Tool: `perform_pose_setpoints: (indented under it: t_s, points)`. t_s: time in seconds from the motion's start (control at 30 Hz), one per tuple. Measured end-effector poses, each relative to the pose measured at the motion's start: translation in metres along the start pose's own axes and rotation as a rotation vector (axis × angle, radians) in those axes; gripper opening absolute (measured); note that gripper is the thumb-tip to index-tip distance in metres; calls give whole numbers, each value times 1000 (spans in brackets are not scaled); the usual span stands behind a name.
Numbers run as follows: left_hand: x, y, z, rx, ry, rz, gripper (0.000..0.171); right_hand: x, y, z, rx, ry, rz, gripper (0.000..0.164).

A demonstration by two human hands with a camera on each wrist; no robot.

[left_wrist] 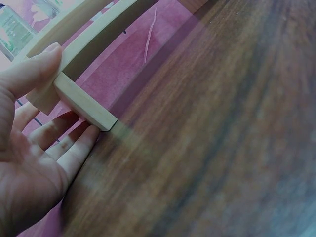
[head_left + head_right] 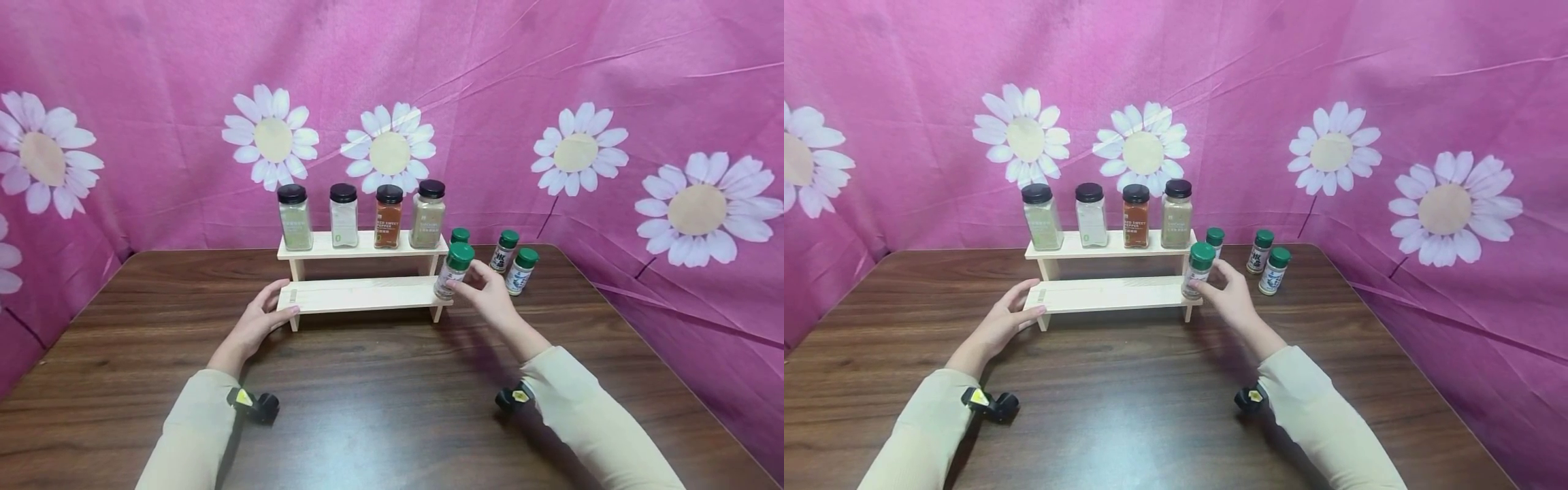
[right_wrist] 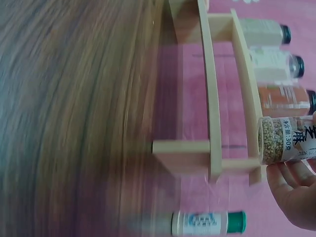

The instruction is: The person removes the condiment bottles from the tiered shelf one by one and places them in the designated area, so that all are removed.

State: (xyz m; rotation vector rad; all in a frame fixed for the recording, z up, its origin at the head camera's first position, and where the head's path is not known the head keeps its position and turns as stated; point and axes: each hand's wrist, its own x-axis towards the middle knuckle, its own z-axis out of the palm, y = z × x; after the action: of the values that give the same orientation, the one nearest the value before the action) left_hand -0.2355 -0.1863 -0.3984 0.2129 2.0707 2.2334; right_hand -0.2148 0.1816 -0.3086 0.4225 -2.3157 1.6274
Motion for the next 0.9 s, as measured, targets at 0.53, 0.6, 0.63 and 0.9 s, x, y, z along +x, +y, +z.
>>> perform_pose_setpoints:
  t_s: [0.53, 0.6, 0.63, 0.9]
  points:
    - [-2, 1, 1, 22, -2, 26, 66, 5, 42, -28, -27, 82, 69, 37]
    - [-2, 1, 1, 19, 0, 27, 66, 4, 39, -28, -11, 87, 88, 38]
    - [-2, 1, 1, 18, 1, 28, 66, 5, 42, -29, -5, 91, 103, 38]
    - [-2, 1, 0, 22, 1, 31, 64, 18, 67, -29, -7, 139, 155, 34]
